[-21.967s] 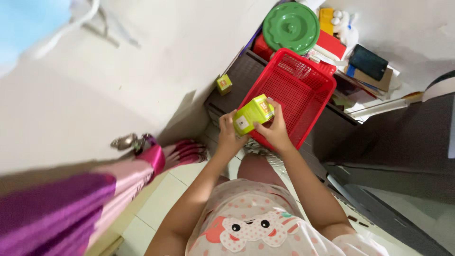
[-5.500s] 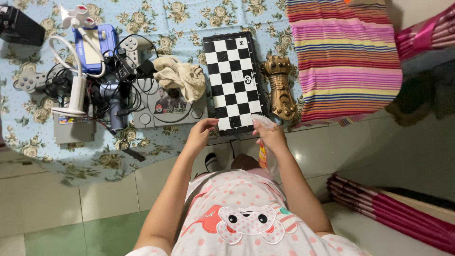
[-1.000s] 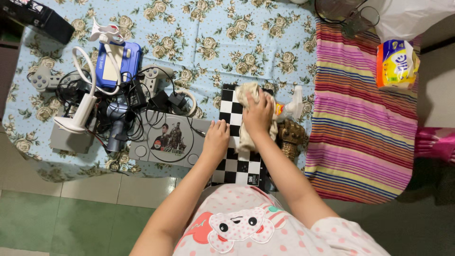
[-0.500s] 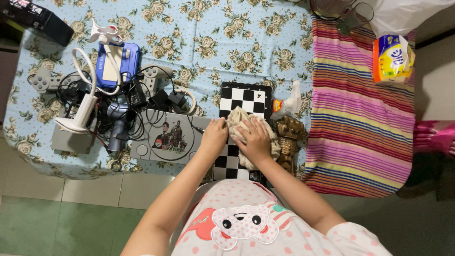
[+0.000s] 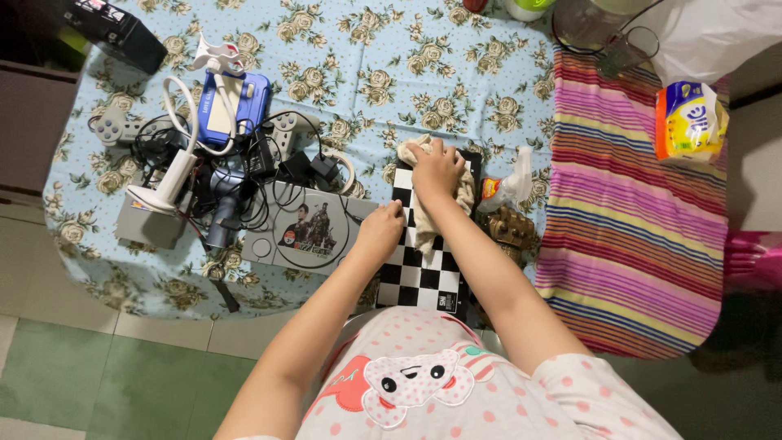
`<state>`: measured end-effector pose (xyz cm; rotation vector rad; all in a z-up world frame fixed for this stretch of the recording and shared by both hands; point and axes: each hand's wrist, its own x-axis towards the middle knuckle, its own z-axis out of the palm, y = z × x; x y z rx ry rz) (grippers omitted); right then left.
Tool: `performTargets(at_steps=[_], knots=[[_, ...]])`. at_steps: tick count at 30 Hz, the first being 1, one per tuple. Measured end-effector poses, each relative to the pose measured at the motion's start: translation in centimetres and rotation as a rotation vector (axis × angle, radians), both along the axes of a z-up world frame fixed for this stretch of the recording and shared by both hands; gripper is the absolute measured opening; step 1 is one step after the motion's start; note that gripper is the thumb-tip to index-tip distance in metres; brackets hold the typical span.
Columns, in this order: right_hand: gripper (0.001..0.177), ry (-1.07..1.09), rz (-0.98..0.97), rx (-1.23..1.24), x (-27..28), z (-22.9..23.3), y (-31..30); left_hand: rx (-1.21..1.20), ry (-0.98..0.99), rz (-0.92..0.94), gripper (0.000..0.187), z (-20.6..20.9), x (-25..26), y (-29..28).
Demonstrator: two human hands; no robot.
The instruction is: The person wipes a lightbulb box, a television, a chess board, and an electronic device using a cloth and a spray bottle.
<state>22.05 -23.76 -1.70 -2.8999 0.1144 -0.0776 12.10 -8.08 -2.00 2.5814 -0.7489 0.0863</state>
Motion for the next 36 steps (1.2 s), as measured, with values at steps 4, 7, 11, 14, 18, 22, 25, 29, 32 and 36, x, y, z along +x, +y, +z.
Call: performTargets(at_steps=[4,7,11,14,18,22,25,29,32,36], knots=[[0.047,-0.230,0.210,-0.115,-2.2,0.2,-0.7,-0.090,0.048,0.036,0.019,0.7,0.3,0.4],[0.044,-0.132,0.309,-0.033,-6.1,1.6,-1.1,-0.275,-0.100,0.143,0.026,1.8,0.4,1.1],[0.037,-0.061,0.367,0.035,-13.2,3.4,-0.4,-0.185,-0.092,0.300,0.031,2.0,-0.5,2.4],[0.032,-0.107,0.460,0.088,-16.5,3.8,-0.1,-0.136,-0.079,0.286,0.029,1.7,-1.3,2.9],[0.028,-0.096,0.468,0.117,-14.5,2.7,-0.8,-0.088,-0.041,0.253,0.030,1.3,-2.2,2.9],[0.030,-0.159,0.379,0.095,-10.3,1.9,-0.3,-0.008,0.062,0.222,0.047,1.8,-2.7,3.4],[0.027,-0.172,0.259,0.091,-9.4,2.3,0.8,-0.029,0.119,0.193,0.063,2.1,-2.6,3.4],[0.026,-0.231,0.257,0.096,-11.4,3.7,1.4,-0.007,0.128,0.220,0.069,1.5,-2.5,3.2],[0.028,-0.208,0.324,0.106,-15.0,4.7,1.1,-0.017,0.117,0.237,0.076,1.0,-2.3,3.0],[0.033,-0.140,0.398,0.158,-16.8,4.0,-1.1,0.076,0.116,0.233,0.075,1.2,-2.1,2.6]])
